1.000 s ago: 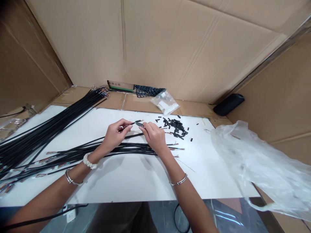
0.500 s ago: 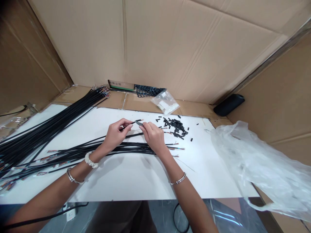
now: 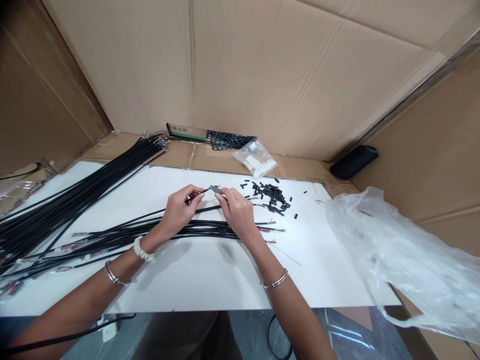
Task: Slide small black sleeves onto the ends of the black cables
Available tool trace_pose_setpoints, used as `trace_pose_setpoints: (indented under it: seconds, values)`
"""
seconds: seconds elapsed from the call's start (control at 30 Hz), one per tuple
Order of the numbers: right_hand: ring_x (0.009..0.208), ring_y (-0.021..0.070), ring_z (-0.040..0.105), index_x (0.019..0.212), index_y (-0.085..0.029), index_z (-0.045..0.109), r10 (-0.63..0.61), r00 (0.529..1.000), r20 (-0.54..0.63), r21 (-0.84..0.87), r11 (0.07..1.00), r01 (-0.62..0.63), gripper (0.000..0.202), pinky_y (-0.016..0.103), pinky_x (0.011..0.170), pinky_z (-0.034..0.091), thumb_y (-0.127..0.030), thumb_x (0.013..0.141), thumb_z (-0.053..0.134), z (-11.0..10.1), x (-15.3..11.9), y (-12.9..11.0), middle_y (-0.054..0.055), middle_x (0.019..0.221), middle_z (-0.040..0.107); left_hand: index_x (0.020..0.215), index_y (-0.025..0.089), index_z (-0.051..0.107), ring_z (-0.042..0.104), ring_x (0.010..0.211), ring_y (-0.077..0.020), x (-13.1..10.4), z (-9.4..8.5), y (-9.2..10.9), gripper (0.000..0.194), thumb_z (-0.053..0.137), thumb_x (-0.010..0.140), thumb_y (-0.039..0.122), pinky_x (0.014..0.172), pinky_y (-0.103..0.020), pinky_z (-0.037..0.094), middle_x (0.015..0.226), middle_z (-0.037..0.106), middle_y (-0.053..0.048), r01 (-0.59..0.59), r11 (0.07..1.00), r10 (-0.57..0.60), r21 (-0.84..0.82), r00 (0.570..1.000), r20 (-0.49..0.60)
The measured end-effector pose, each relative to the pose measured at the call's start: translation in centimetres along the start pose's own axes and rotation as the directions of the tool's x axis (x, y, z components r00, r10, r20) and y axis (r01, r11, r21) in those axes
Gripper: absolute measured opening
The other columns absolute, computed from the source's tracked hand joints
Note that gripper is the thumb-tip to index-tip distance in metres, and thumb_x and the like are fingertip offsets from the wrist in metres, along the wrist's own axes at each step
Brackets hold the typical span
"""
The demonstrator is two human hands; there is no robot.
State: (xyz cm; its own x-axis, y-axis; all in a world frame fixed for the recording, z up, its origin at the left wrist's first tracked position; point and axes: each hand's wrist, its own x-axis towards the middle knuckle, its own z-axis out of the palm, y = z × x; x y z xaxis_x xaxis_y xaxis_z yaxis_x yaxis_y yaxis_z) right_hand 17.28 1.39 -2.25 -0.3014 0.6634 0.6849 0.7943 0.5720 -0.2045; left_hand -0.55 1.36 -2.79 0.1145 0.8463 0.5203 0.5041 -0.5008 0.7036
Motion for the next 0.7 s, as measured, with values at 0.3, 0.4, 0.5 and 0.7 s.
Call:
trace_pose_setpoints:
  seconds: [0.3, 0.4, 0.5, 0.7]
  values:
    - [0.066, 0.0125, 0.057, 0.096, -0.014, 0.06, -0.048, 0.998, 0.042, -0.054, 0.997, 0.05, 0.023, 0.022, 0.056, 0.036, -0.031, 0.095, 0.044, -0.05, -0.26, -0.02, 0.006, 0.077, 0.064, 0.094, 0.017, 0.059, 0.057, 0.084, -0.0181, -0.34, 0.07, -0.11, 0.016, 0.043, 0.093, 0.022, 0.078, -0.03, 0.044, 0.085, 0.063, -0.006, -0.132, 0.979, 0.137, 0.153, 0.99, -0.024]
    - [0.065, 0.0126, 0.056, 0.095, -0.015, 0.06, -0.046, 0.998, 0.034, -0.052, 0.998, 0.048, 0.023, 0.022, 0.056, 0.036, -0.031, 0.095, 0.044, 0.0, -0.2, -0.2, 0.006, 0.076, 0.064, 0.095, 0.017, 0.058, 0.057, 0.083, -0.0181, -0.4, 0.07, -0.17, 0.018, 0.041, 0.094, 0.023, 0.078, -0.03, 0.044, 0.085, 0.062, -0.006, -0.178, 0.96, 0.186, 0.214, 0.982, -0.018]
    - [0.065, 0.0123, 0.056, 0.093, -0.015, 0.06, -0.036, 0.999, 0.026, -0.052, 0.998, 0.038, 0.023, 0.022, 0.056, 0.036, -0.031, 0.096, 0.043, -0.02, -0.11, -0.34, 0.005, 0.074, 0.063, 0.097, 0.016, 0.057, 0.056, 0.082, -0.0182, -0.44, 0.05, -0.21, 0.019, 0.039, 0.095, 0.022, 0.076, -0.029, 0.044, 0.085, 0.062, -0.006, -0.217, 0.939, 0.226, 0.266, 0.974, -0.005]
    - [0.064, 0.0109, 0.056, 0.093, -0.013, 0.059, -0.027, 0.999, 0.023, -0.038, 0.999, 0.028, 0.021, 0.021, 0.056, 0.036, -0.029, 0.095, 0.046, -0.26, -0.14, -0.48, 0.004, 0.077, 0.064, 0.095, 0.014, 0.057, 0.054, 0.077, -0.0177, -0.47, 0.14, -0.22, 0.019, 0.039, 0.095, 0.021, 0.071, -0.028, 0.043, 0.08, 0.06, -0.006, -0.248, 0.905, 0.266, 0.346, 0.964, -0.005]
